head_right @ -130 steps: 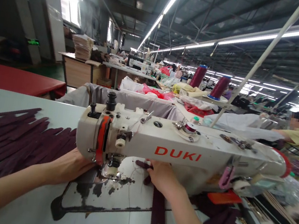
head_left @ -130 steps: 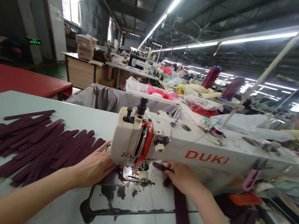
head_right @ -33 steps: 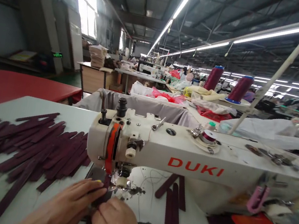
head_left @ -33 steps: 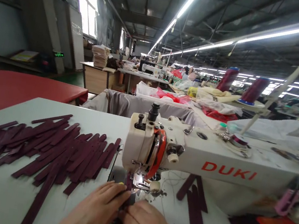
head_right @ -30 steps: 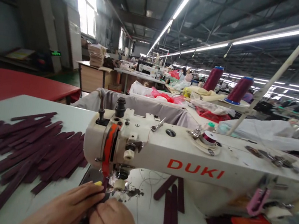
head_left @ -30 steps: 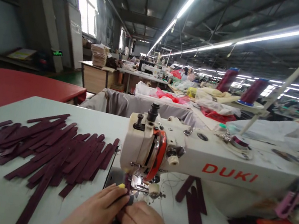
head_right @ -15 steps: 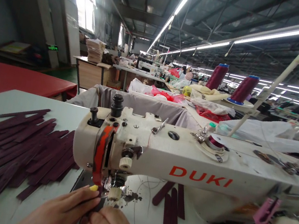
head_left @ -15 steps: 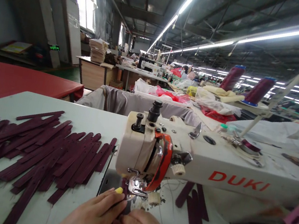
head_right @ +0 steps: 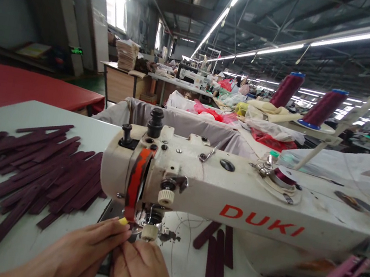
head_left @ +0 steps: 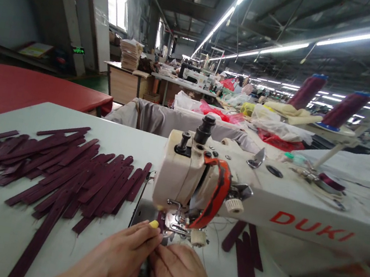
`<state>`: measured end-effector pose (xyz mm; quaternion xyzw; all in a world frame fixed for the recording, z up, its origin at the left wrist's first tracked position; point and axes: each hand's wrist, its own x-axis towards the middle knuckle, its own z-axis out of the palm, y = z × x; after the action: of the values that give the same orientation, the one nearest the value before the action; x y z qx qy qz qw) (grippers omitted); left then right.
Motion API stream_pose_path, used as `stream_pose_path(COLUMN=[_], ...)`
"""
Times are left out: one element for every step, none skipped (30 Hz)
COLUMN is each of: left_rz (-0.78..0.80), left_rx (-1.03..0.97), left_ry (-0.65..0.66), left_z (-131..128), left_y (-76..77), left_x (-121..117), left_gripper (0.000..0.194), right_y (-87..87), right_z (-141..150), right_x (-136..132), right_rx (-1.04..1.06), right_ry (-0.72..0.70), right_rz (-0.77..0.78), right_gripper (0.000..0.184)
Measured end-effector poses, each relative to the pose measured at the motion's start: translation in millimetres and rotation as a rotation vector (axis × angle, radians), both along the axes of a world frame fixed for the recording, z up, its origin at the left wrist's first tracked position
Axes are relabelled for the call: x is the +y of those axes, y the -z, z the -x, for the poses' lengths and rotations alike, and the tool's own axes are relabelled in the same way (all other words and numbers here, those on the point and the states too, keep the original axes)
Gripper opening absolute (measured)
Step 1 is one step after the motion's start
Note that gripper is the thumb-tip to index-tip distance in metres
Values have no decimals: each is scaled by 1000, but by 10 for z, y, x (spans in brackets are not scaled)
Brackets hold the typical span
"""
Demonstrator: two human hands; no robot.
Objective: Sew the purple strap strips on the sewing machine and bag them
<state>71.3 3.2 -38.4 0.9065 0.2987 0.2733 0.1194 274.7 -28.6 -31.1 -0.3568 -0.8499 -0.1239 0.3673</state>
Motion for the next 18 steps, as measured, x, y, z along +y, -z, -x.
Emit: stream_pose_path(left_rz=[2, -11, -35, -73, -118, -161, -191, -205, -193, -170, -137, -113, -92, -85, -91, -115, -153, -189], left_rx=[0, -9, -11, -8, 4, 21, 41, 53, 60, 49, 33, 7, -10, -21, -27, -31, -29, -25], left_ry=[7, 10, 18, 28, 36, 41, 39, 32, 26, 18, 14, 10, 7, 8, 4, -15, -37, -63], left_z=[-19, -44, -72, -102, -130, -155, -176, -192, -203, -210, -213, -211, -202, -183, -152, -108, -51, 12], left_y=[-28, -72, -128, -192, -258, -318, -366, -400, -416, -417, -404, -384, -360, -337, -320, -310, -308, -314], left_x=[2, 3, 3, 1, -2, -5, -8, -11, -14, -17, -21, -27, -33, -37, -37, -28, -4, 39], left_gripper=[62, 61, 60, 59, 58, 57, 56, 55, 54, 54, 55, 56, 56, 55, 54, 53, 50, 48], right_y=[0, -2, -6, -10, -15, -19, -20, -18, -12, -3, 8, 16, 17, 7, -16, -54, -105, -163], right_z=[-7, -13, -19, -27, -35, -44, -54, -61, -63, -60, -50, -36, -20, -11, -16, -43, -98, -183], right_x=[-5, -9, -14, -19, -24, -28, -30, -29, -26, -21, -15, -10, -9, -14, -30, -57, -97, -149], right_rx=[2, 6, 10, 11, 8, 1, -8, -14, -16, -17, -13, -8, -3, -3, -10, -28, -52, -75], right_ry=[-5, -8, -11, -10, -8, -6, -4, -1, -1, 0, -7, -12, -17, -11, 5, 25, 57, 104], right_rz=[-1, 0, 1, 6, 14, 22, 26, 27, 24, 26, 23, 24, 29, 40, 39, 23, 13, 28], right_gripper=[27, 28, 29, 30, 31, 31, 31, 31, 31, 32, 32, 32, 31, 31, 31, 31, 31, 33])
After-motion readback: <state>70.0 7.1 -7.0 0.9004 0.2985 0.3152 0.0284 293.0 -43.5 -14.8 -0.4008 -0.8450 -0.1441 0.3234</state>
